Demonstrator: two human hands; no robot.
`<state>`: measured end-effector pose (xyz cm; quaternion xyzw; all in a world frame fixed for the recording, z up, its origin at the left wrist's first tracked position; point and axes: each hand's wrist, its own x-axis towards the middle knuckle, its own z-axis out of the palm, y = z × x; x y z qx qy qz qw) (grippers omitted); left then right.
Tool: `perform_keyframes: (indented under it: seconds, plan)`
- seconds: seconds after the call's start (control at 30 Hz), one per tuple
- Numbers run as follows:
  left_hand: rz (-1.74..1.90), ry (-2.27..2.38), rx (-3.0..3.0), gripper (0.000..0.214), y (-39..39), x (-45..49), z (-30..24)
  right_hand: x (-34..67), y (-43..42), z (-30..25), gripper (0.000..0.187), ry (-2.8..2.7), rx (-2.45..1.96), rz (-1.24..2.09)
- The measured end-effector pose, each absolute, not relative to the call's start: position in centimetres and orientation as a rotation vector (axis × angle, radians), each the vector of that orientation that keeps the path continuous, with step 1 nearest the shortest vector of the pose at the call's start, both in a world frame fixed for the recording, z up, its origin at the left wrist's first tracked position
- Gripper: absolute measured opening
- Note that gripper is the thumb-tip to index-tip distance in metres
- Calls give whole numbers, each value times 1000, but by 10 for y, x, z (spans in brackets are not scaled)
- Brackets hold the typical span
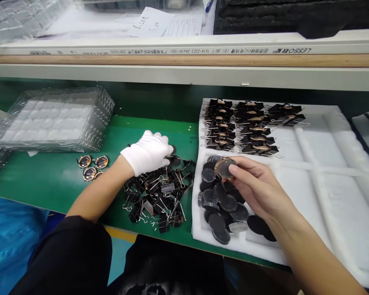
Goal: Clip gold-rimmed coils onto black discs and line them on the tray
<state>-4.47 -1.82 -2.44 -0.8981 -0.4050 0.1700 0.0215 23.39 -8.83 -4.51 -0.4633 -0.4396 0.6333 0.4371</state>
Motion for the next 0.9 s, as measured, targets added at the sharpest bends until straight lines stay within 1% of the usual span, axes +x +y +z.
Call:
perform_keyframes:
  seconds: [0.07, 0.13, 0.2, 0.27, 0.37, 0.43, 0.47, 0.53, 0.6, 0.7, 0.77, 0.83, 0.9]
  plan:
    - [553, -1242, -2761, 21, -16, -47, -21, 235, -89, -46, 17, -1090, -1161, 1579]
    - [492, -1232, -2750, 27, -14, -50, -16, 236, -89, -47, 15, -1118, -1144, 1584]
    - [317, -1263, -2747, 34, -14, -52, -11, 237, -90, -47, 12, -1195, -1090, 1579]
    - [25, -1308, -2852, 34, -18, -48, -8, 236, -92, -47, 10, -1307, -1023, 1560]
    - [-622, -1372, -3102, 24, -34, -30, -9, 231, -94, -47, 13, -1435, -949, 1545]
    - [-1051, -1448, -3149, 20, -47, -16, -12, 228, -95, -47, 15, -1465, -903, 1557]
    - [-1203, -1513, -3141, 19, -52, -10, -13, 227, -96, -47, 15, -1467, -880, 1553]
    - [-1350, -1688, -3129, 21, -59, -2, -14, 227, -97, -48, 14, -1450, -862, 1517]
    - [-1276, -1817, -3195, 26, -61, -2, -12, 228, -98, -47, 14, -1421, -882, 1459]
    - [-877, -1756, -3348, 32, -59, -7, -9, 231, -99, -45, 18, -1422, -911, 1400]
    - [-647, -1710, -3322, 41, -59, -8, -8, 233, -99, -43, 21, -1455, -909, 1380]
    - [-539, -1715, -3275, 53, -59, -7, -8, 236, -99, -40, 23, -1507, -909, 1380]
    - [-503, -1691, -3285, 59, -61, -4, -10, 240, -99, -37, 23, -1558, -911, 1402]
